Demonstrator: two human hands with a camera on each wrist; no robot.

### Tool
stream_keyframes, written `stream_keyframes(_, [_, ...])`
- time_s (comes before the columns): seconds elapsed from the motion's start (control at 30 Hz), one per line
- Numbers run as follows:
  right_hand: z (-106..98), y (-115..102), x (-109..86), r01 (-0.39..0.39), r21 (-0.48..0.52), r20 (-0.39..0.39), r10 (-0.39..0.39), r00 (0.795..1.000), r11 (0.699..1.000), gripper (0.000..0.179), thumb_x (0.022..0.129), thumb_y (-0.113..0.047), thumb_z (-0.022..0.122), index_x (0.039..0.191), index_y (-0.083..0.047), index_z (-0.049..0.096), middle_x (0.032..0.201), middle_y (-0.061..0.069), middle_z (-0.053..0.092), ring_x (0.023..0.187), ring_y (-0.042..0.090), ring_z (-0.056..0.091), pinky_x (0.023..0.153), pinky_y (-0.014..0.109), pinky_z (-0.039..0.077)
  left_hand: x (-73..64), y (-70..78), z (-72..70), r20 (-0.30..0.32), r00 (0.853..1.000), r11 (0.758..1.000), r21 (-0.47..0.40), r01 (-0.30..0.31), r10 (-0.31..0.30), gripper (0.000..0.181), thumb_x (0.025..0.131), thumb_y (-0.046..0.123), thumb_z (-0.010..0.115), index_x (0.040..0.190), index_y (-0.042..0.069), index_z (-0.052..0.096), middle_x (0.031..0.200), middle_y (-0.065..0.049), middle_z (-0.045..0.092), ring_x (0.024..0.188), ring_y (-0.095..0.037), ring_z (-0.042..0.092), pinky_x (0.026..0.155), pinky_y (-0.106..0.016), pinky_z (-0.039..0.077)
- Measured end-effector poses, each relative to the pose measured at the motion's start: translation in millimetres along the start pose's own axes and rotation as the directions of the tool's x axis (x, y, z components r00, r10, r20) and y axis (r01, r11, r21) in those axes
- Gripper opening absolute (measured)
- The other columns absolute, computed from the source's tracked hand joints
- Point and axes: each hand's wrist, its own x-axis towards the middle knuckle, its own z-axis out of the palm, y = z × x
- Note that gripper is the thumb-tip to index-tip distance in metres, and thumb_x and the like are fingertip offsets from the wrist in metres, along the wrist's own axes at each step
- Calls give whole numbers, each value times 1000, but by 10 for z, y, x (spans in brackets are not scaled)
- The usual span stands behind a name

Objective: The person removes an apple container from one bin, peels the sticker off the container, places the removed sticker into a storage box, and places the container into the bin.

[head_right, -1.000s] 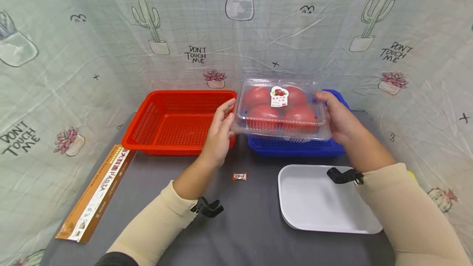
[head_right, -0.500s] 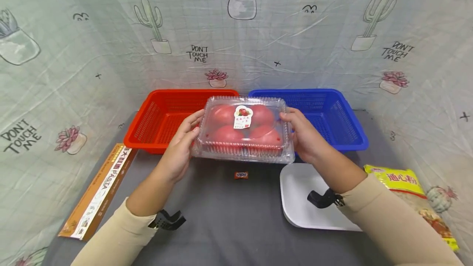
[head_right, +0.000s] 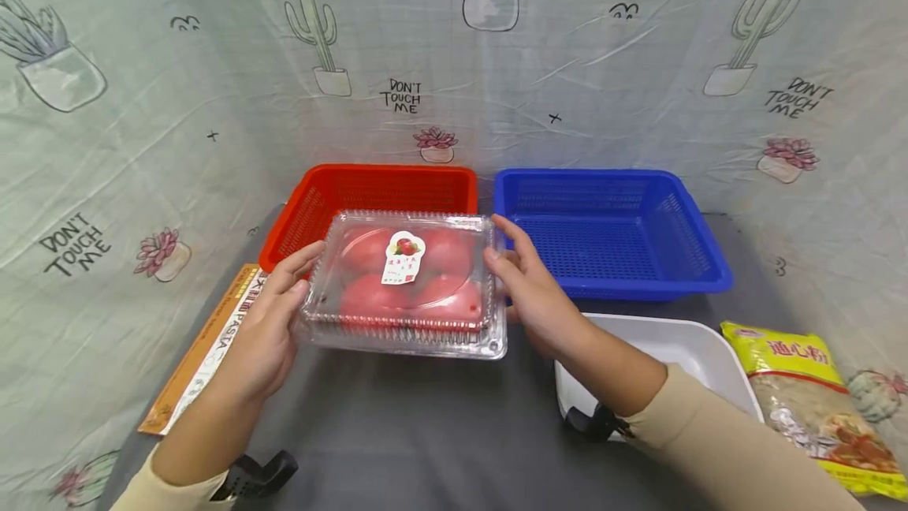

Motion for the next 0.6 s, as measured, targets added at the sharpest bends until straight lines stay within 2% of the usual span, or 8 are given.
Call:
stream_keyframes(0.07, [104, 37, -33, -4, -4, 33, 4, 999, 1000, 64, 115, -38, 44, 171, -30, 13, 157, 26, 34, 112, 39, 66, 82, 50, 63, -113, -6, -88, -12, 1000, 1000, 22, -19, 19, 48, 116, 14, 38, 164, 14, 39, 157, -8, 42, 133, -29, 51, 98, -29, 57])
stream_keyframes(0.17, [251, 74, -85, -26, 7, 70, 26, 997, 1000, 63, 115, -35, 46, 170, -30, 16, 158, 25, 33, 113, 42, 67, 80, 53, 63, -286, -31, -216, -12, 999, 999, 32, -38, 39, 48, 116, 12, 36, 164, 10, 37, 160, -10, 40, 137, -27, 45, 101, -26, 54])
stream_keyframes(0.37, [551, 207, -115, -86, 52, 117, 79, 990, 995, 64, 112, -31, 52, 169, -32, 21, 155, 24, 37, 113, 42, 67, 79, 53, 64, -602, -137, -483, 17, 998, 998, -17, -54, 54, 49, 117, 9, 30, 166, 6, 32, 162, -12, 36, 134, -18, 49, 103, -25, 52])
stream_keyframes(0.6, [785, 418, -56, -129, 103, 136, 115, 984, 986, 67, 110, -28, 58, 168, -28, 25, 150, 25, 43, 106, 35, 69, 73, 51, 64, -806, -294, -725, 20, 996, 996, -45, -82, 83, 51, 115, 2, 27, 166, 3, 31, 163, -8, 37, 135, -14, 49, 102, -24, 52])
